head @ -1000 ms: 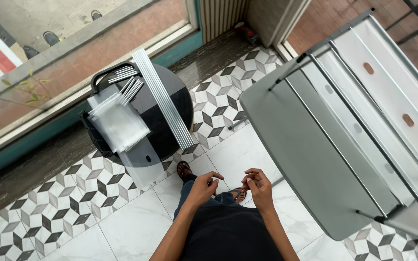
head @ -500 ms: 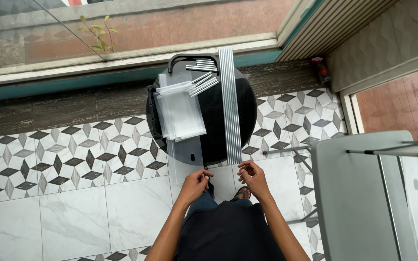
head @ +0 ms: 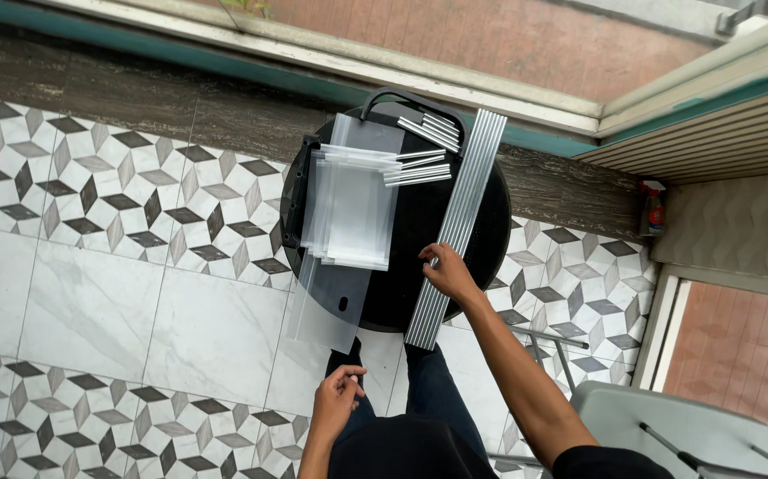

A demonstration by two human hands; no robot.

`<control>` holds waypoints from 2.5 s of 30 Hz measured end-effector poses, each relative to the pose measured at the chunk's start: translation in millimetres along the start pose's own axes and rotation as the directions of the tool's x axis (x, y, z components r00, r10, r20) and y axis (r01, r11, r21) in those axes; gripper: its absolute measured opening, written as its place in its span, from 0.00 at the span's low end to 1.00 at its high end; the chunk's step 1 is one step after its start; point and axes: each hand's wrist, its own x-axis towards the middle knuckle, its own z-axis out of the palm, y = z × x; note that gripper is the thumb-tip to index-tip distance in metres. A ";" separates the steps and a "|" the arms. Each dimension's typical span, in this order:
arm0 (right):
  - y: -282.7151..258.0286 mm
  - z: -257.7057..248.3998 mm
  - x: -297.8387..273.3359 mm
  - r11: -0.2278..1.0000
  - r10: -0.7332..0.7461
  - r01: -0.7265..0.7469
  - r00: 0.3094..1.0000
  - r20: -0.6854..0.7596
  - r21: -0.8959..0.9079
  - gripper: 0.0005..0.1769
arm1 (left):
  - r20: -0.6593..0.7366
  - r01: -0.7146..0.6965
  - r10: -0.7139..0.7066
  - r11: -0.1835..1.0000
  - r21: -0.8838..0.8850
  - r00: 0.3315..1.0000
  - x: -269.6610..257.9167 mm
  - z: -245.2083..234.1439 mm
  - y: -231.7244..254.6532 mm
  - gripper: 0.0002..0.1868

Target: The person assembles a metal shelving unit by inserting metal rods into the frame and attaching a white plastic shelf. The person repeatedly picks up rods from a nearby table, inserts them into the frame, and then places a shelf onto the assembled structure.

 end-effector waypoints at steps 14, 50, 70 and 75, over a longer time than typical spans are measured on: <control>48.0 2.5 190.1 0.744 -0.279 0.248 0.959 0.048 -0.621 0.33 | 0.003 0.422 -0.431 0.882 -0.208 0.902 0.7 114.1 -140.9 0.14; 114.9 -5.4 -203.6 0.334 0.720 -0.764 0.585 0.375 0.552 0.12 | 0.198 0.133 -0.151 0.986 0.103 0.968 41.2 51.6 -26.1 0.14; -53.2 104.3 -482.4 -0.045 0.786 0.725 0.450 -0.423 0.687 0.16 | 0.917 -0.646 -0.269 0.651 0.399 0.296 -92.9 197.3 61.0 0.14; -73.8 126.8 -564.0 0.167 0.748 0.877 0.185 -0.638 0.450 0.12 | 0.867 -0.734 -0.436 0.503 0.457 0.242 -124.9 211.0 3.5 0.14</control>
